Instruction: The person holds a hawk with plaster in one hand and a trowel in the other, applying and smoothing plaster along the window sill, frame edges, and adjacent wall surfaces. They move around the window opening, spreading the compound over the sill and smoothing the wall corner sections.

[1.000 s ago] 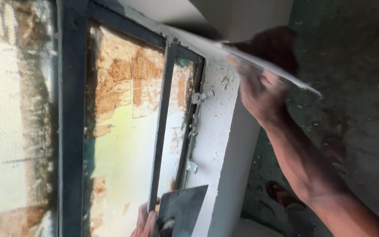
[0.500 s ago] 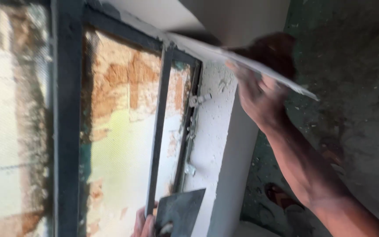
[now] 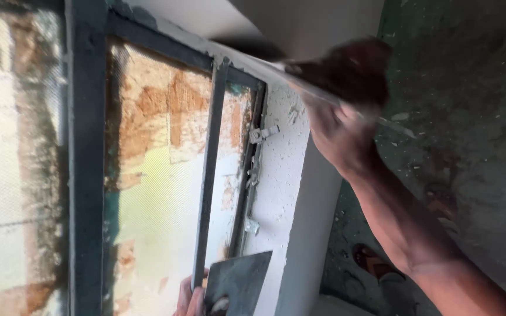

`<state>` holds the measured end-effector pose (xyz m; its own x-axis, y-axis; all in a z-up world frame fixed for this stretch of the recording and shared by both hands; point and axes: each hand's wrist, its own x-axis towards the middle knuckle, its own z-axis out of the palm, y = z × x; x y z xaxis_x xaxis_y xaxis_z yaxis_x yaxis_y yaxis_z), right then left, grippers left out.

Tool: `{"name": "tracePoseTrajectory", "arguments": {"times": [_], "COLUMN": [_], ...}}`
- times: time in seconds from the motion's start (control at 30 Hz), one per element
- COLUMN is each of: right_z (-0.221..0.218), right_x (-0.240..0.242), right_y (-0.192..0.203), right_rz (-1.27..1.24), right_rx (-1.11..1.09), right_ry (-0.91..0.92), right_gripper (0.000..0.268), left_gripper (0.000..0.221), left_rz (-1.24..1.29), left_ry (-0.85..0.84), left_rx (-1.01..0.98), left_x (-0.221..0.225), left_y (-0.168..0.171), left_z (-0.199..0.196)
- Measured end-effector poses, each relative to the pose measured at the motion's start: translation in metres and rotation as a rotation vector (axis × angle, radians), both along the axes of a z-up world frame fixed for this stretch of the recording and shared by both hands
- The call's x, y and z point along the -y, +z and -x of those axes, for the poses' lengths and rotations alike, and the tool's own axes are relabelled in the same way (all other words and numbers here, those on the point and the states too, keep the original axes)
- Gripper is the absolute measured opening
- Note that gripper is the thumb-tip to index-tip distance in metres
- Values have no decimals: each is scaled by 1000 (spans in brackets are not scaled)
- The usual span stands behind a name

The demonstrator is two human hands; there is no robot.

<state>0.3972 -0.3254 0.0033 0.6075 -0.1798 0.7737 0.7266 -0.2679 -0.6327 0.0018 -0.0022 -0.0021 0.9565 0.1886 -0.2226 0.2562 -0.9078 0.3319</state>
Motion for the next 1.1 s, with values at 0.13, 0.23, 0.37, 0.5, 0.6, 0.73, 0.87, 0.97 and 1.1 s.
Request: {"name": "tracePoseTrajectory", "arguments": {"times": [0.13, 0.23, 0.37, 0.5, 0.6, 0.73, 0.87, 0.97, 1.1], "right_z": [8, -1, 0, 13, 25, 21, 95, 141, 228], "right_x": [-6, -11, -13, 0, 10, 7, 36, 67, 109], "right_y": [-34, -38, -32, -9, 0, 12, -32, -27, -10], "right_rz": [-230, -351, -222, -148, -45, 89, -103, -206, -429], "right_rx": [-160, -182, -112, -144, -216, -153, -489, -750, -1215], "right_ry": [107, 233, 178, 149, 118, 57, 47, 75, 324], "right_gripper": [12, 11, 11, 13, 11, 11, 20, 21, 35], "left_gripper": [34, 37, 32, 47, 36, 33, 28, 27, 26], "left_rz": [208, -86, 82, -124, -99, -92, -39, 3, 14], "left_ry": [250, -168, 139, 4, 36, 80, -68, 1, 19], "left_rx": [-83, 22, -10, -3, 19, -30, 73, 65, 81], "left_x": [-10, -3, 3, 10, 44, 19, 42, 84, 97], "left_y": [-8, 1, 0, 12, 41, 17, 41, 127, 166], "left_z": [10, 0, -16, -8, -33, -36, -24, -63, -61]}}
